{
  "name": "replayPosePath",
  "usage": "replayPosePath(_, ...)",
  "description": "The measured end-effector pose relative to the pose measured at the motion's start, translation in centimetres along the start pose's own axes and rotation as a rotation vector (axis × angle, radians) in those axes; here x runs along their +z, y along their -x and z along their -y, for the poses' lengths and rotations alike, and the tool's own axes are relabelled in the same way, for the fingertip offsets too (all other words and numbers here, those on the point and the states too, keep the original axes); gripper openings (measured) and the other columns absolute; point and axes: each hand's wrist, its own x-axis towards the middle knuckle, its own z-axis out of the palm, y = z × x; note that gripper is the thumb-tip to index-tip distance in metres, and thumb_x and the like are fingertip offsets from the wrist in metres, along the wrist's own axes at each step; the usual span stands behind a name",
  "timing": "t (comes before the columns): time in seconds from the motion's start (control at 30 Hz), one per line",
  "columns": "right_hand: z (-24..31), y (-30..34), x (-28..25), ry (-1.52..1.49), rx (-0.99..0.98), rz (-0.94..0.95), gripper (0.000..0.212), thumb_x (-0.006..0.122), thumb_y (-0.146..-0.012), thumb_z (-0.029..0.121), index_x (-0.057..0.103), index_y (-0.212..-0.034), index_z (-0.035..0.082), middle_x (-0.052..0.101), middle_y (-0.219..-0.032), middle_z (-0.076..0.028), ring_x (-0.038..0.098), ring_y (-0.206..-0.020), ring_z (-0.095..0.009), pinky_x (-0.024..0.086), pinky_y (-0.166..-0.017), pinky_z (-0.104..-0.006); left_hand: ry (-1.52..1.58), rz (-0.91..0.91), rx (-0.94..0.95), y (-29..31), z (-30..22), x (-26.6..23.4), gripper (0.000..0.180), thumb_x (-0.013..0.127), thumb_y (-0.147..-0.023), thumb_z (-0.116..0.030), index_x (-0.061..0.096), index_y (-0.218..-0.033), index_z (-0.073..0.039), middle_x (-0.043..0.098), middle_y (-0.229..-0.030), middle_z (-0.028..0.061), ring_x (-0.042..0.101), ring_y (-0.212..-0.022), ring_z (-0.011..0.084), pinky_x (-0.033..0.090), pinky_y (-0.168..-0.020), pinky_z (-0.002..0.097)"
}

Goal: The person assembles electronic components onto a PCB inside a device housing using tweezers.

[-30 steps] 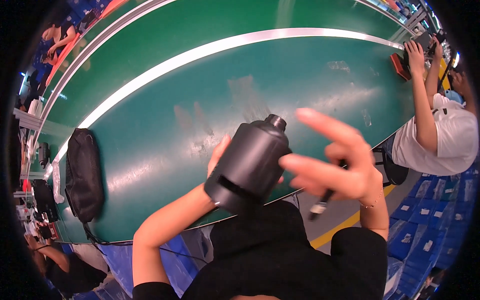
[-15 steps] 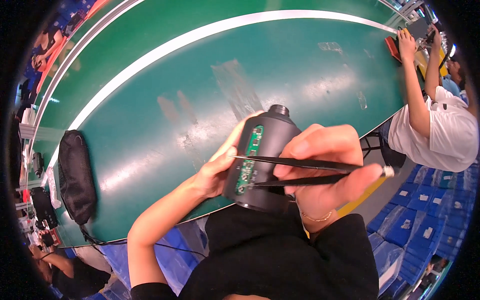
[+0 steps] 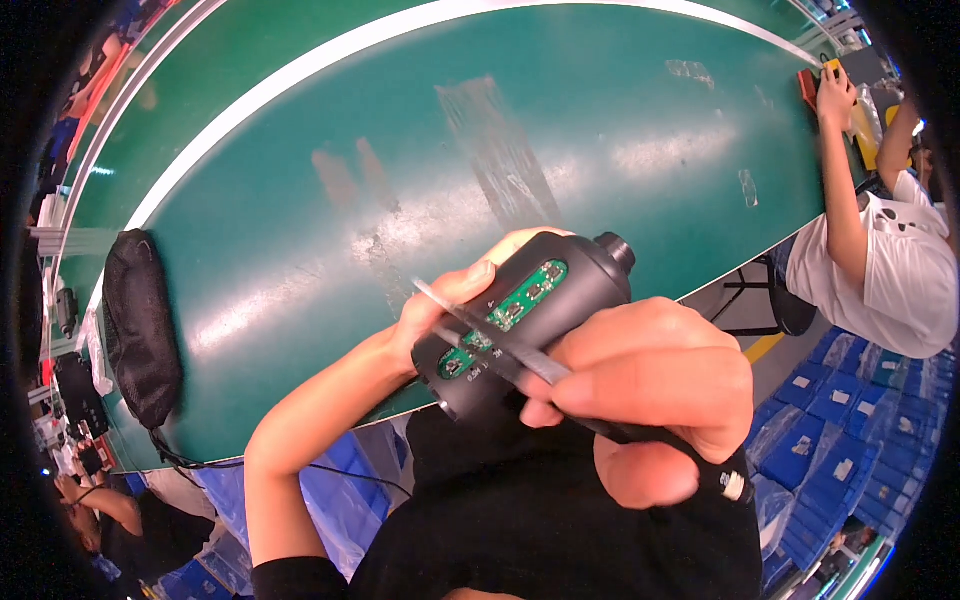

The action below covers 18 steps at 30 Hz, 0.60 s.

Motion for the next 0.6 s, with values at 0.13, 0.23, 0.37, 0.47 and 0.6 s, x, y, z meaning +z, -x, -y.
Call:
replayPosePath(0.13,-0.7,-1.1,0.1,0.038,0.009,0.066,0.04,0.037,-0.087,0.038,0.04,-0.086,-0.002,0.052,-0.071,-0.018,0.047,-0.038,-0.011,0.04,-0.035,-0.0199,-0.043,0.057,0.028,-0.1,0.1,-0.3,0.054,0.037,-0.084,-0.037,0.022,-0.125,-0.005,0.037,-0.117,0.0096,0.041,-0.105,0.0157,0.034,-0.087,0.0296)
replayPosePath(0.23,-0.4,-0.5,0.0,0.011,0.024,0.026,0.035,0.039,-0.087,0.034,0.04,-0.088,-0.001,0.052,-0.074,-0.018,0.045,-0.038,-0.011,0.038,-0.032,-0.0191,-0.193,0.002,0.231,-0.2,0.2,-0.2,0.055,0.044,-0.081,-0.033,0.022,-0.126,-0.008,0.036,-0.115,0.011,0.04,-0.104,0.0169,0.032,-0.087,0.0303)
replayPosePath(0.37,-1.4,0.3,0.7,0.248,0.0,-0.328,0.034,0.036,-0.088,0.033,0.04,-0.094,0.0,0.051,-0.093,-0.02,0.053,-0.05,-0.016,0.046,-0.045,-0.0229,-0.269,-0.295,0.462,0.5,0.7,-0.8,0.086,0.062,-0.07,-0.029,0.006,-0.132,-0.01,0.031,-0.122,0.0143,0.032,-0.115,0.0239,0.025,-0.095,0.0349)
replayPosePath(0.47,-2.7,0.9,0.6,0.397,0.051,-0.358,0.035,0.033,-0.088,0.034,0.039,-0.095,-0.001,0.048,-0.1,-0.026,0.059,-0.074,-0.029,0.051,-0.067,-0.0374,0.027,-0.403,0.414,0.8,0.0,-0.4,0.072,0.063,-0.072,-0.023,0.018,-0.126,-0.009,0.036,-0.117,0.0122,0.036,-0.112,0.0229,0.031,-0.093,0.0376)
replayPosePath(0.6,-4.4,0.8,1.9,0.384,-0.058,-0.406,0.032,0.031,-0.089,0.033,0.038,-0.094,0.002,0.047,-0.102,-0.026,0.054,-0.09,-0.028,0.049,-0.075,-0.0364,-0.263,-0.573,0.562,0.5,-0.4,2.0,0.068,0.057,-0.074,-0.042,0.027,-0.121,-0.004,0.039,-0.119,0.0144,0.043,-0.109,0.024,0.037,-0.091,0.0415)
